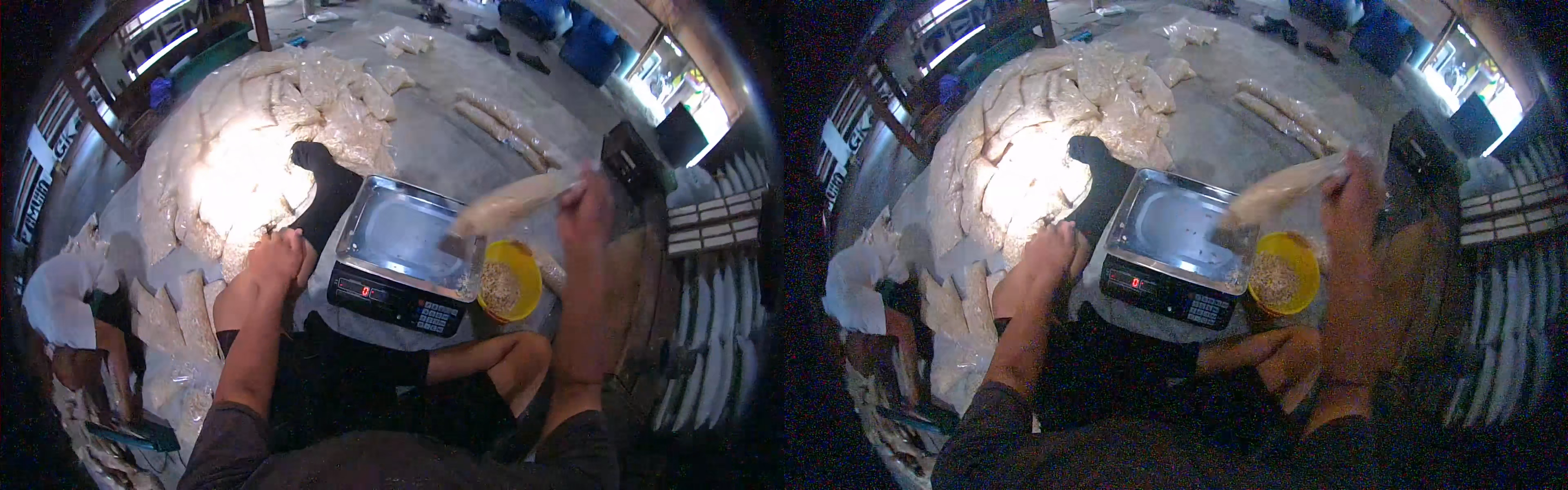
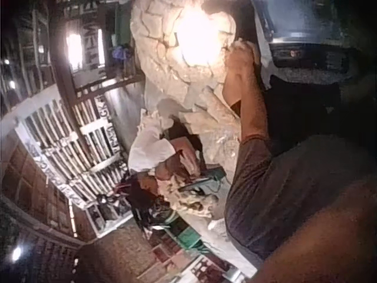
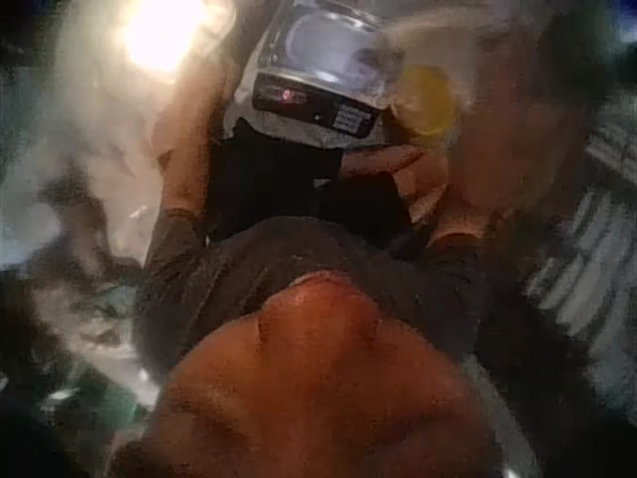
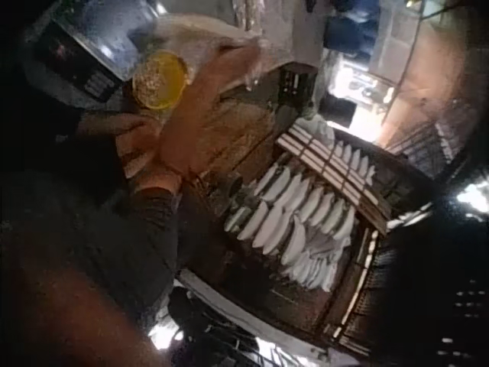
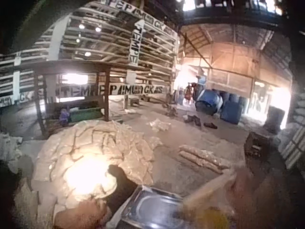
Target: The person sits on the floor and repeatedly scoops grains from a yellow bowl into a plastic bag placed on a digital scale. After each fill, the bag is removed and set aside, and the process is repeated with a new bag.
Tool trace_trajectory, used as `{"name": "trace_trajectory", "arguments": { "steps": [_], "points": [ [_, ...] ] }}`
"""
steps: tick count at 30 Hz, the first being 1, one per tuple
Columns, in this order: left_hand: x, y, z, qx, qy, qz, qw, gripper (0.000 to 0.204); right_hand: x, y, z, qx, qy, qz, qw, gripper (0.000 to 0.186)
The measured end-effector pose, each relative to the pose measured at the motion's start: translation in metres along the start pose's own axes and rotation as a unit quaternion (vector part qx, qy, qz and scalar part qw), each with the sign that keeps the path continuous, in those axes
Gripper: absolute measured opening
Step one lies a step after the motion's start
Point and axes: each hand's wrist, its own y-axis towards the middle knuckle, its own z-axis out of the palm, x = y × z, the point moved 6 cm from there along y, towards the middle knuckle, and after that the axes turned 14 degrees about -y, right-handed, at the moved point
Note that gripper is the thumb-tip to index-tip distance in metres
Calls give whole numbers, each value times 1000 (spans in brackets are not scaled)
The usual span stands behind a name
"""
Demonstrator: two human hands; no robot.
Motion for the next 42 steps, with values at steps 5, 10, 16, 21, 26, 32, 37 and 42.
{"name": "trace_trajectory", "arguments": {
  "steps": [5, 10, 16, 21, 26, 32, 37, 42],
  "points": [
    [12, -10, 7, -65, 1, 50, 997, 61, -115, -102, 16, 35, -17, 62, 997, 26],
    [12, -23, 12, -86, -4, 122, 989, 64, -182, -155, -20, 36, -241, 120, 963, 25],
    [33, -53, 23, -128, 81, 182, 972, 80, -58, -134, -76, -70, -187, -54, 978, 30],
    [8, -91, 42, -111, 21, 209, 971, 82, -141, -117, -117, 24, -360, -106, 927, 30],
    [-66, -183, 41, 134, -155, 138, 969, 55, -186, -119, -111, 198, -560, -29, 804, 37],
    [-201, -275, 96, 397, -287, 429, 759, 40, -187, -99, -124, 203, -525, -47, 825, 34],
    [-329, -265, 66, 196, -374, 528, 737, 34, -222, -104, -121, 270, -521, 25, 809, 27],
    [-351, -198, 146, 18, -126, 439, 890, 24, -203, -115, -99, 311, -372, 142, 863, 29]
  ]
}}
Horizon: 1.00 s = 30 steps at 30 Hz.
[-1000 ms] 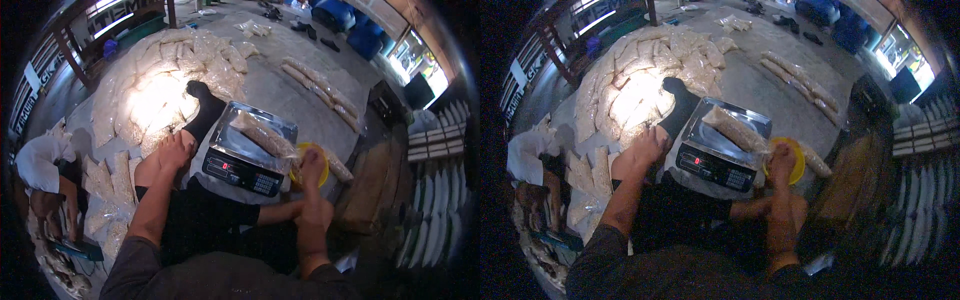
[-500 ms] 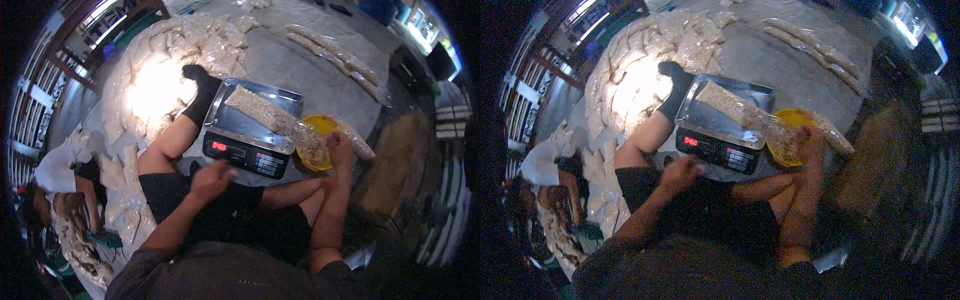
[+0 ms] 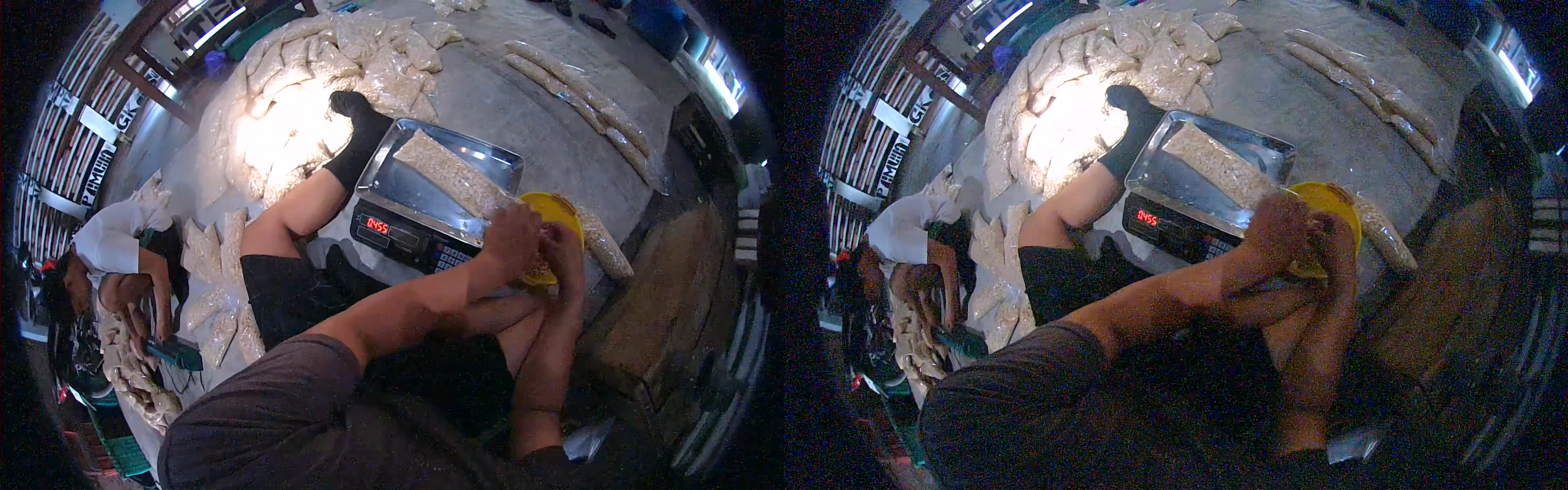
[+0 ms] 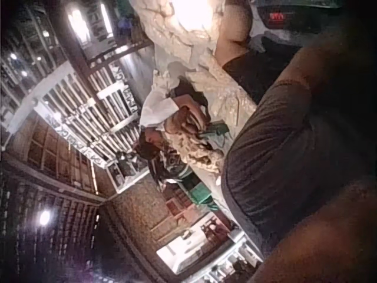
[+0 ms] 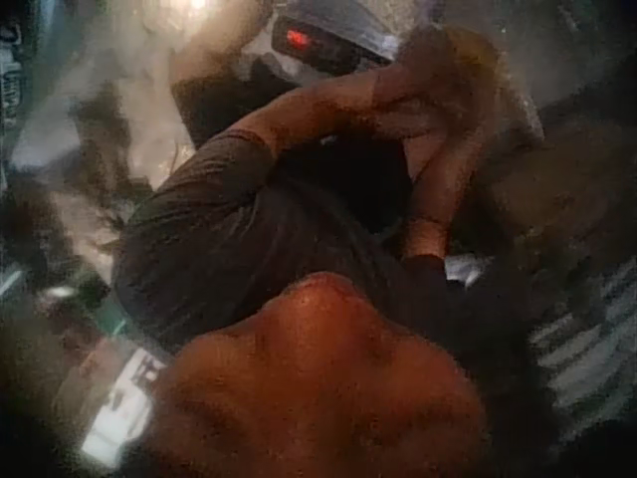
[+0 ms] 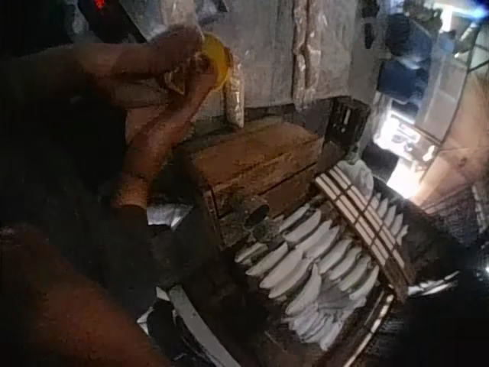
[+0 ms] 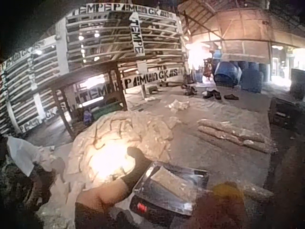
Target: The person sits on the floor and repeatedly scoops grains from a yellow bowl into a plastic bag placed on a digital scale. After each fill, the bag is removed and set aside, and the process is repeated with a new bag.
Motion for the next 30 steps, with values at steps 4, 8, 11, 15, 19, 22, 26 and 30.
{"name": "trace_trajectory", "arguments": {
  "steps": [4, 8, 11, 15, 19, 22, 26, 30],
  "points": [
    [27, -9, 0, -96, -126, 37, 987, 20, 2, 27, 21, -21, 43, -74, 996, 36],
    [62, -14, -31, -95, -297, -160, 937, 19, 27, 37, 28, -80, -15, -83, 993, 36],
    [52, -21, -49, -130, -294, -151, 935, 18, 51, 10, 10, -159, -86, -58, 982, 31],
    [34, -19, -56, -129, -279, -117, 944, 16, 69, -23, 8, -128, -80, -167, 974, 24],
    [33, -14, -49, -108, -259, -54, 958, 18, 95, -33, 24, 0, -48, -178, 983, 24],
    [32, -7, -54, -67, -304, -91, 946, 20, 87, -12, 38, -34, -207, -162, 964, 26],
    [83, -3, -85, -135, -258, -70, 954, 21, 73, 11, 59, -69, -300, -147, 940, 36],
    [121, -10, -85, -116, -227, -30, 966, 21, 89, 12, 65, -75, -307, -157, 936, 38]
  ]
}}
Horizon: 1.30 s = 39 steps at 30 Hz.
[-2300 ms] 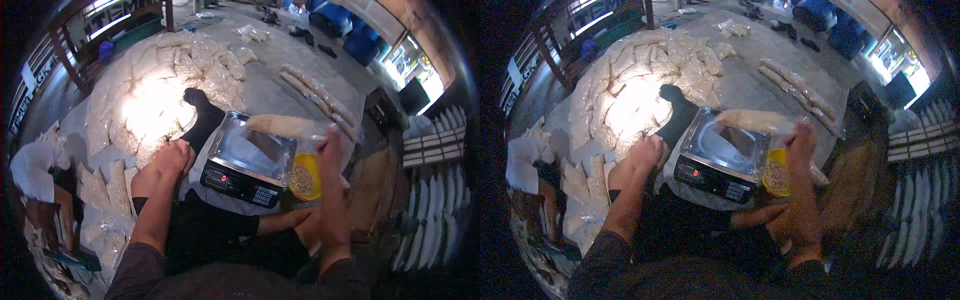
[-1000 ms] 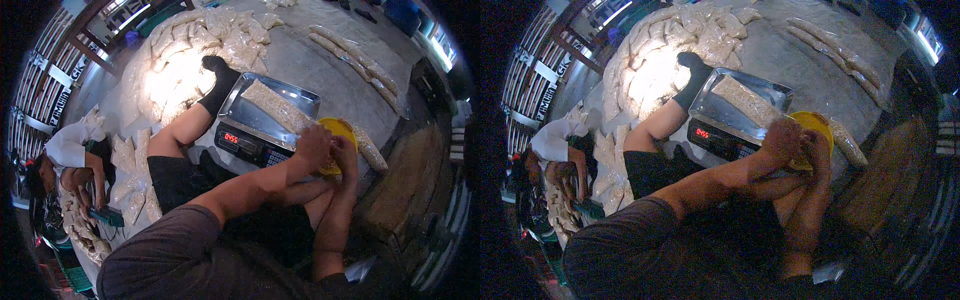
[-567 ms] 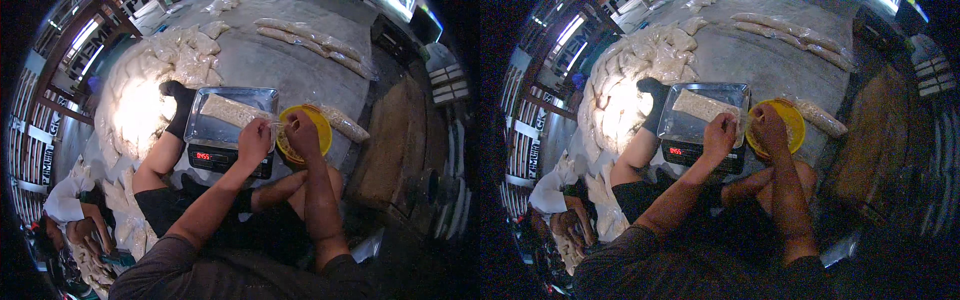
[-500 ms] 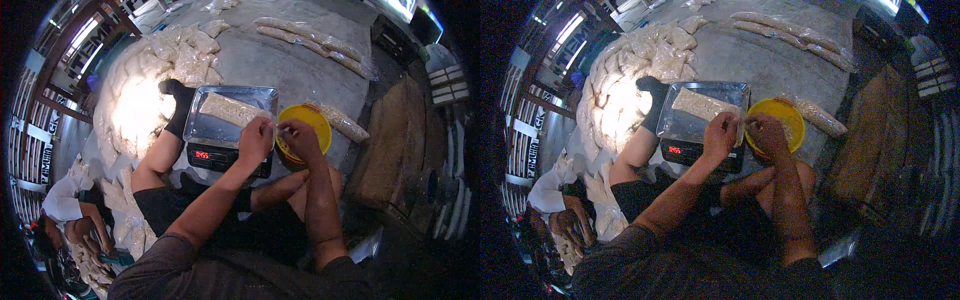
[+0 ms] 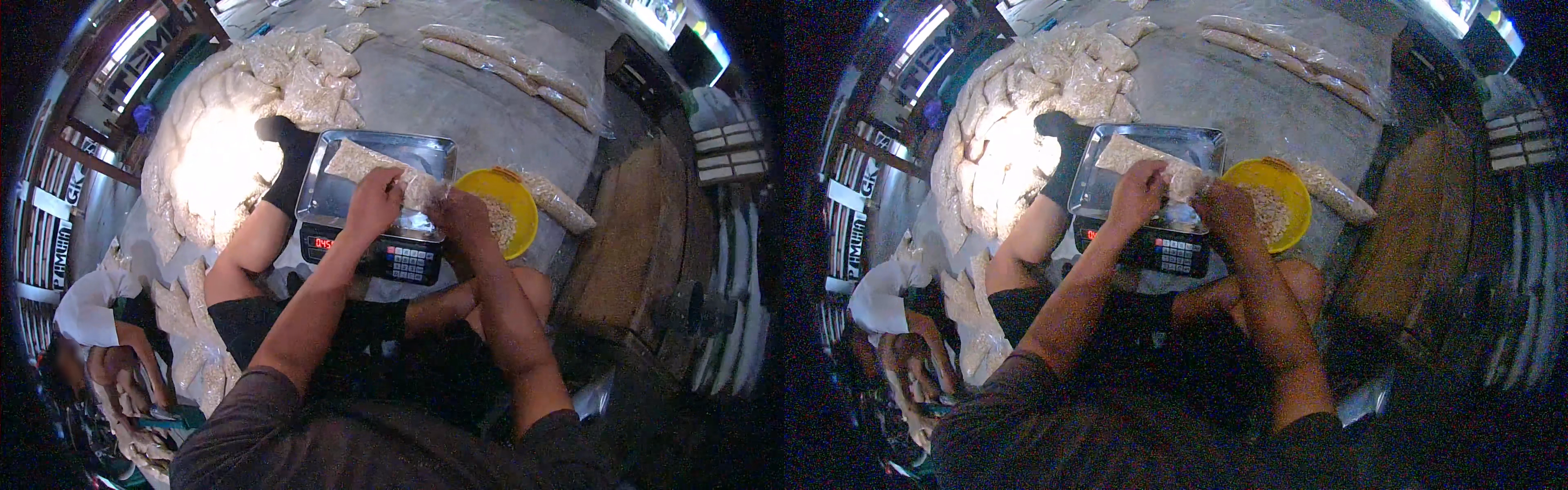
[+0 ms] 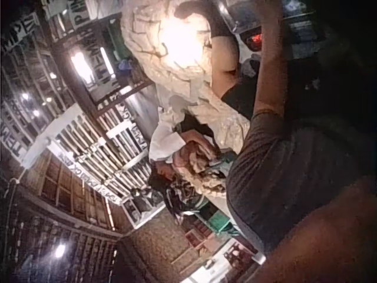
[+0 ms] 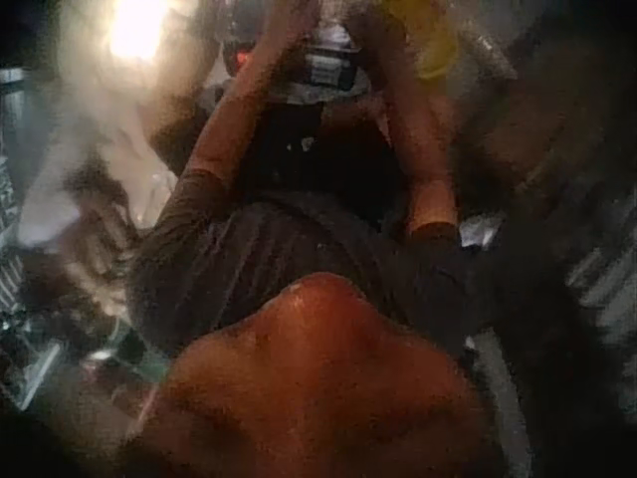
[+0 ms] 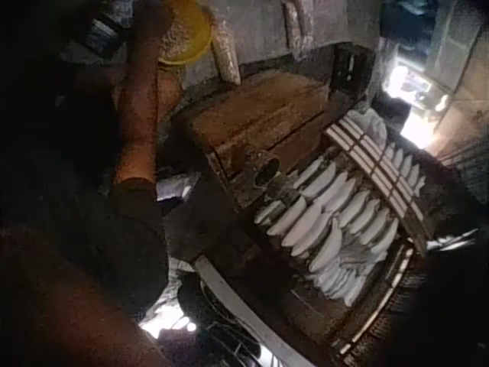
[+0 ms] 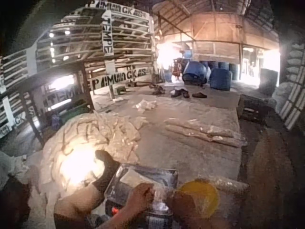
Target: The person sits on the floor and repeatedly scoops grains from a yellow bowl into a plastic bag placed on a digital scale. After each fill, the bag is removed and set aside, and the process is repeated with a new bag.
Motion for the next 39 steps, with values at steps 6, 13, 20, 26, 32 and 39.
{"name": "trace_trajectory", "arguments": {
  "steps": [6, 13, 20, 26, 32, 39],
  "points": [
    [9, -1, 3, -6, 20, 44, 999, 21, 11, 0, -7, 80, -19, -8, 997, 40],
    [21, 6, 8, 7, 43, 40, 998, 23, -28, -2, -1, 76, 37, 55, 995, 41],
    [-23, -30, 8, 24, -4, 35, 999, 25, -86, -29, -31, -40, 89, 177, 979, 57],
    [-4, -210, 52, 344, -27, -55, 937, 42, -84, -25, -51, -162, -15, 182, 970, 53],
    [-24, -215, 59, 311, -35, 4, 950, 52, -116, -29, -22, -111, -29, 234, 966, 49],
    [-25, -214, 60, 336, -19, -25, 941, 53, -111, -40, -47, -235, 52, 232, 943, 50]
  ]
}}
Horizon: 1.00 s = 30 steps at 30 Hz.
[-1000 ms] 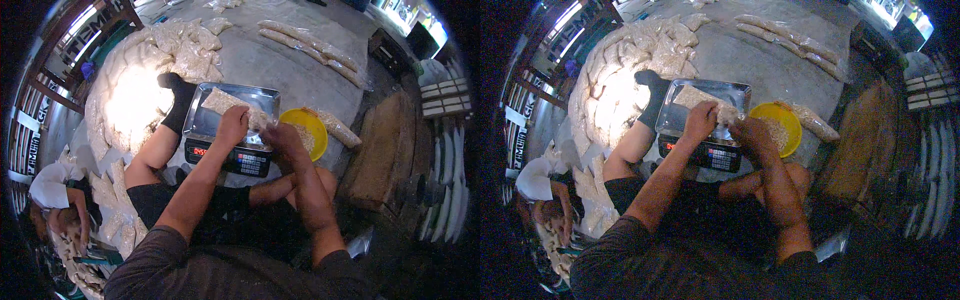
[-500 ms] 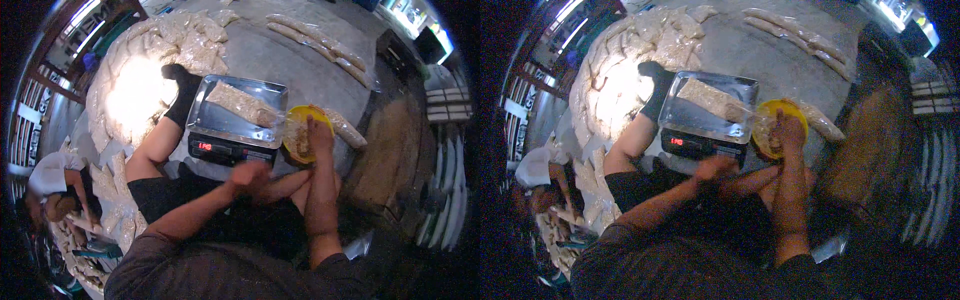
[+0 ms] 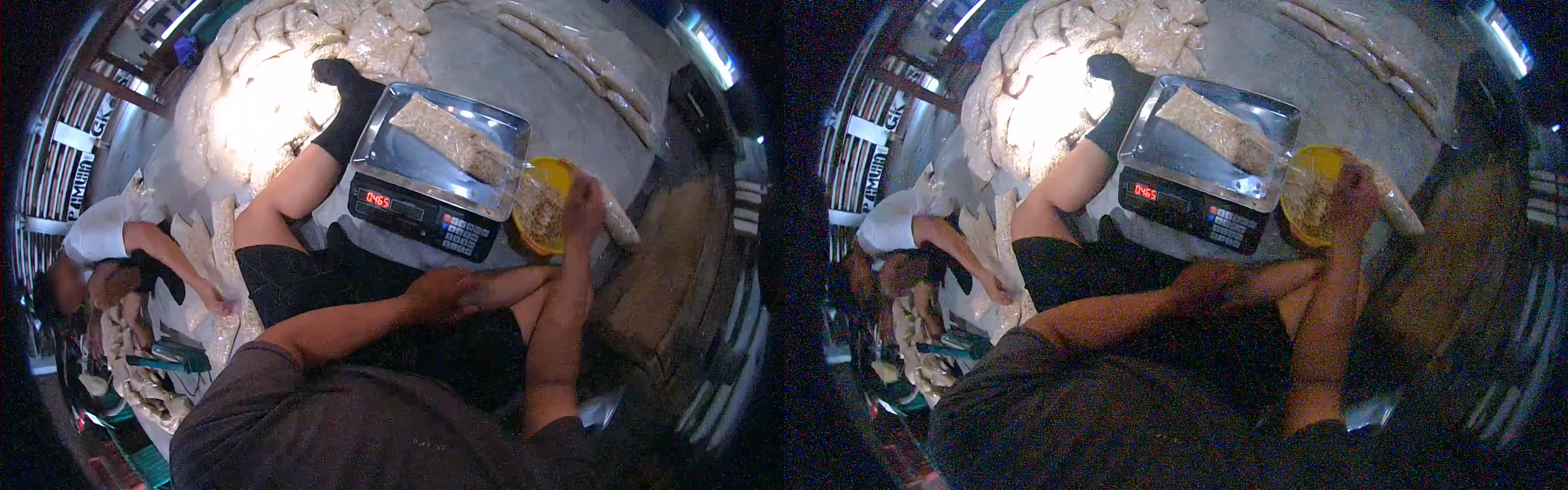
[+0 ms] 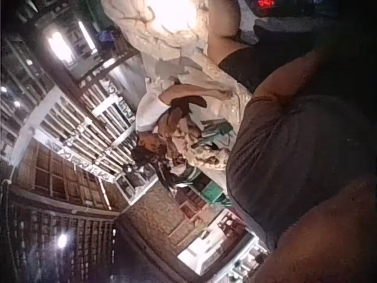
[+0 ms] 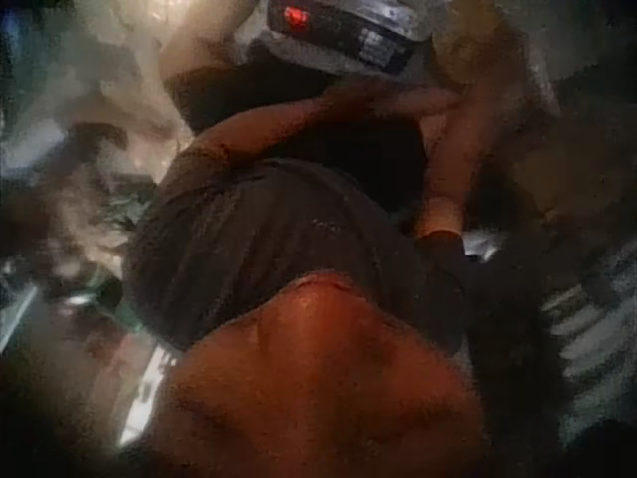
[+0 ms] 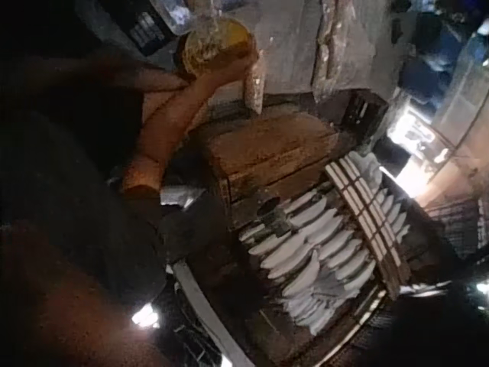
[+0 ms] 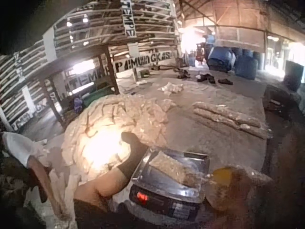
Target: The person sits on the floor and repeatedly scoops grains from a yellow bowl into a plastic bag placed on a digital scale. After each fill, the bag is removed and set aside, and the process is repeated with a new bag.
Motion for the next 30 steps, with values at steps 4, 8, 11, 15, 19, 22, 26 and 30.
{"name": "trace_trajectory", "arguments": {
  "steps": [4, 8, 11, 15, 19, 22, 26, 30],
  "points": [
    [3, 1, -8, -24, -26, 43, 998, 52, 21, -5, 7, 118, -69, -5, 991, 55],
    [4, 8, -1, 7, -4, 30, 1000, 50, 35, -4, -18, 29, 135, -8, 990, 41],
    [-14, 26, -11, 20, -37, 78, 996, 40, 10, -3, 19, 87, 21, -35, 995, 41],
    [-79, 92, -79, -57, -35, 92, 993, 32, 42, 0, -21, 56, 128, -4, 990, 40],
    [-82, 139, -96, -217, 239, 122, 938, 44, 8, 5, 8, 115, 14, -41, 992, 34],
    [-66, 137, -99, -286, 188, 120, 932, 59, 15, 2, -1, 124, 92, -19, 988, 30],
    [-49, 107, -96, -294, 126, 90, 943, 64, 35, -15, -19, 208, 152, -70, 964, 36],
    [-33, 92, -111, -293, 124, 26, 948, 61, 52, -23, 9, 306, 171, -190, 917, 37]
  ]
}}
